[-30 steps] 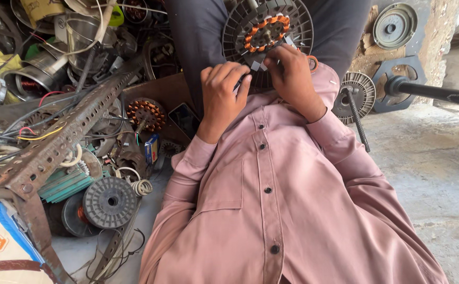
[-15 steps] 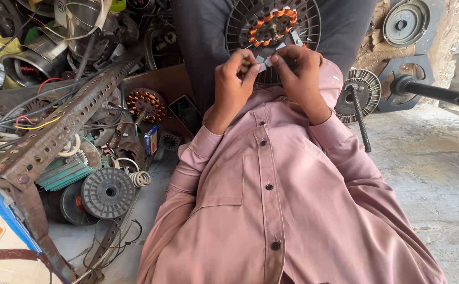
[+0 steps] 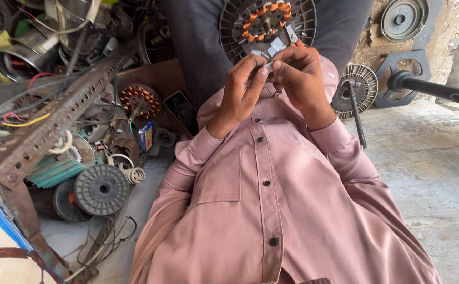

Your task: The person is repairing an electric motor rotor by hand. They insert small white insulating paper pieces between the copper windings and use a screwdriver to press them into place. The person also uses scissors to trim excess paper and a pen to mark the component.

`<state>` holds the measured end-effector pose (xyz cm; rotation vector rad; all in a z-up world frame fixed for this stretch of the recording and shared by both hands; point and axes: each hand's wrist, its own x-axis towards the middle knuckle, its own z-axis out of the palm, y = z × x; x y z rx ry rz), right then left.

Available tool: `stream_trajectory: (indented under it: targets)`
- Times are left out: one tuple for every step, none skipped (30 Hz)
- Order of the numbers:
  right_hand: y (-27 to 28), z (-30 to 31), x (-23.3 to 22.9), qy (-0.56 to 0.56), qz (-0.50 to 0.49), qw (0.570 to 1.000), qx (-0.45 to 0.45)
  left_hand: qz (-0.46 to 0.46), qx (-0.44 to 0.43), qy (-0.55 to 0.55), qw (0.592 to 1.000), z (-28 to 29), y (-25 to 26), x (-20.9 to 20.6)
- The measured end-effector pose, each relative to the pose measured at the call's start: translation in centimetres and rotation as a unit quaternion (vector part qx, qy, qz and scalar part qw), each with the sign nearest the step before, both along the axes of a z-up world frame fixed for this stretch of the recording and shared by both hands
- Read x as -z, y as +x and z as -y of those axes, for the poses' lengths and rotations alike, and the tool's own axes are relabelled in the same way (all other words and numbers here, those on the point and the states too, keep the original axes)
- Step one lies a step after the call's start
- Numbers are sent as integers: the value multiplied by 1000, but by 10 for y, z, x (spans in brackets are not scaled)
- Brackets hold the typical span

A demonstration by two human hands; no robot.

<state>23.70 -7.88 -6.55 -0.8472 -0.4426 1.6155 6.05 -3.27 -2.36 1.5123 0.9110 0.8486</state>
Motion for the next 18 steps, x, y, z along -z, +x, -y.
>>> stream_trajectory:
  targets:
    - [2,2,-1,-17,-30,999,-10,4,4,16,1000,1,0,-3]
    - [5,4,-1,-33,-60,997,-19,8,8,31,999,2,0,-6]
    - [7,4,-1,-49,-90,994,-28,5,11,45,999,2,1,-9]
    - [9,5,0,-47,-109,992,-33,3,14,58,998,2,2,-11]
    - [11,6,0,-44,-128,990,-38,1,18,71,997,3,2,-14]
    - [12,7,0,-42,-147,987,-43,-2,20,70,997,3,2,-16]
    - [12,7,0,-38,-150,987,-45,-3,23,70,997,3,3,-18]
    - [13,8,-2,-33,-153,986,-48,-5,25,71,997,3,4,-19]
    - [12,9,-3,-29,-157,986,-50,-15,24,73,997,3,4,-21]
    - [10,10,-6,-22,-139,989,-42,-26,24,76,997,3,3,-22]
    - [9,12,-10,-14,-120,992,-34,-36,24,79,996,4,3,-23]
    - [6,14,-15,-6,-102,994,-25,-15,3,61,998,6,5,-25]
    - [2,14,-20,28,-50,998,-14,6,-16,44,999,7,7,-26]
    - [-3,15,-25,62,1,998,-3,27,-35,28,999,8,9,-28]
    - [-7,14,-29,96,54,994,9,33,-31,26,999,7,11,-30]
    - [-11,12,-32,92,64,993,32,39,-28,24,999,6,11,-31]
    - [-14,11,-36,86,76,992,55,46,-25,20,998,7,12,-33]
    - [-14,11,-39,80,87,990,77,35,-24,42,998,7,10,-34]
